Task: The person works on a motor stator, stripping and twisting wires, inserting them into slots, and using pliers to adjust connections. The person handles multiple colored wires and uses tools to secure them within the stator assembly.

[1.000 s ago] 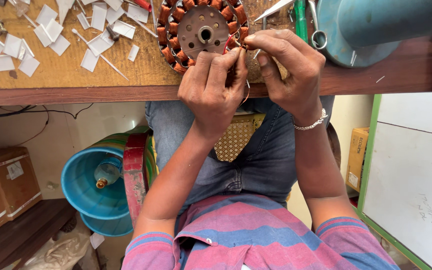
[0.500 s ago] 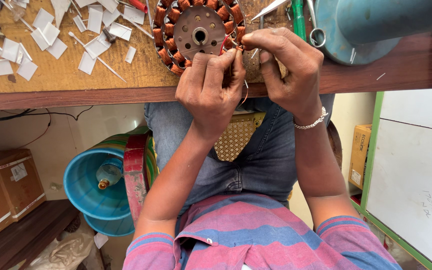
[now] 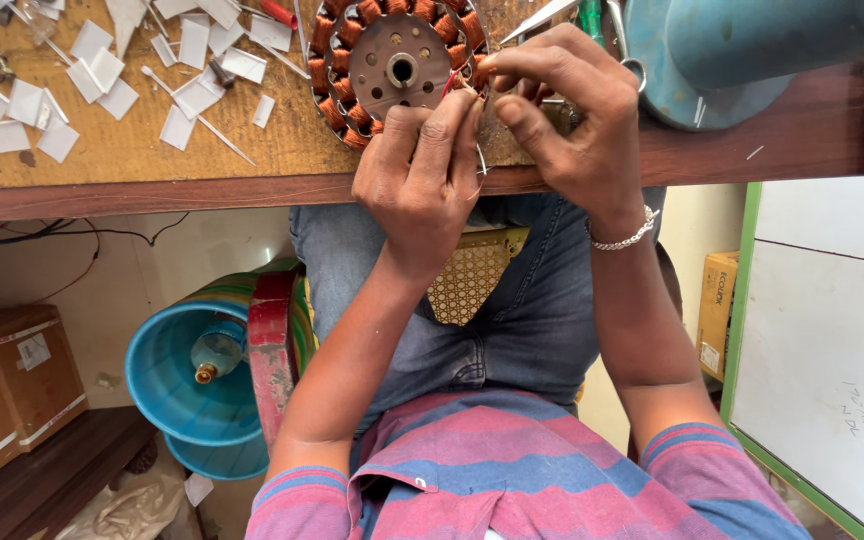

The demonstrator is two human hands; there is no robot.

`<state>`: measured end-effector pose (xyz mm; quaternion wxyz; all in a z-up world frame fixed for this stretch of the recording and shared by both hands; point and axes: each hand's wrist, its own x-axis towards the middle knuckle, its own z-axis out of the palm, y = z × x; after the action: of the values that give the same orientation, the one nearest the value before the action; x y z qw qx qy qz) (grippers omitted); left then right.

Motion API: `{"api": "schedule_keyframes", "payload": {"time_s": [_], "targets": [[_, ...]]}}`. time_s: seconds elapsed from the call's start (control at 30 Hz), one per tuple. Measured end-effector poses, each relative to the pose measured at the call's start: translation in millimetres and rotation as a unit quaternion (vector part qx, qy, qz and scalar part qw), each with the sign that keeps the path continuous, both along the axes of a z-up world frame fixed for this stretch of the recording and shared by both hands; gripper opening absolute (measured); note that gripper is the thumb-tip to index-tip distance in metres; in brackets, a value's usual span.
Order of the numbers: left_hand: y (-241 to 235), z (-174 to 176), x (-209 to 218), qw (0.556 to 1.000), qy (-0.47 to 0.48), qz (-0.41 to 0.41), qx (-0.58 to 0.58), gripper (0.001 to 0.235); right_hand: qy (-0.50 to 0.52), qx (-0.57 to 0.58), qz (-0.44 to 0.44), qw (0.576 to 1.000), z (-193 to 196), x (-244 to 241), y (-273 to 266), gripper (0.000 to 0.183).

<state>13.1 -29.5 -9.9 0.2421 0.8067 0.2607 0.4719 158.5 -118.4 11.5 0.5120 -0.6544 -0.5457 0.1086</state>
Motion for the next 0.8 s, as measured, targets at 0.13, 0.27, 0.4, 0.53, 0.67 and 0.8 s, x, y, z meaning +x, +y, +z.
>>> {"api": "schedule_keyframes", "payload": {"time_s": [0.13, 0.27, 0.4, 0.53, 0.67, 0.8], "targets": [[1.2, 0.0, -1.7, 1.000, 0.007, -0.005, -0.001, 0.022, 0.010, 0.000, 0.019, 1.000, 3.2, -0.7, 0.7, 0.021], [0.1, 2.4, -2.0, 1.000, 0.006, -0.007, -0.018, 0.016, -0.016, 0.001, -0.006, 1.000, 4.1, -2.5, -2.9, 0.013], [2.6, 5.9, -2.7, 0.999, 0.010, -0.010, -0.036, 0.012, -0.040, -0.019, -0.060, 0.997, -0.1, -8.6, -5.0, 0.012], [2.9, 8.6, -4.1, 0.998, 0.001, -0.020, -0.057, 0.012, -0.047, -0.011, -0.068, 0.997, -0.9, -10.5, -4.5, 0.014], [3.8, 13.9, -7.7, 0.994, -0.003, -0.033, -0.101, 0.012, -0.177, 0.028, -0.024, 0.983, 6.9, -6.1, -2.3, 0.024], [5.3, 17.9, -11.1, 0.990, 0.001, -0.049, -0.132, 0.011, -0.243, 0.042, 0.010, 0.969, 8.6, 0.7, 4.8, 0.026]]}}
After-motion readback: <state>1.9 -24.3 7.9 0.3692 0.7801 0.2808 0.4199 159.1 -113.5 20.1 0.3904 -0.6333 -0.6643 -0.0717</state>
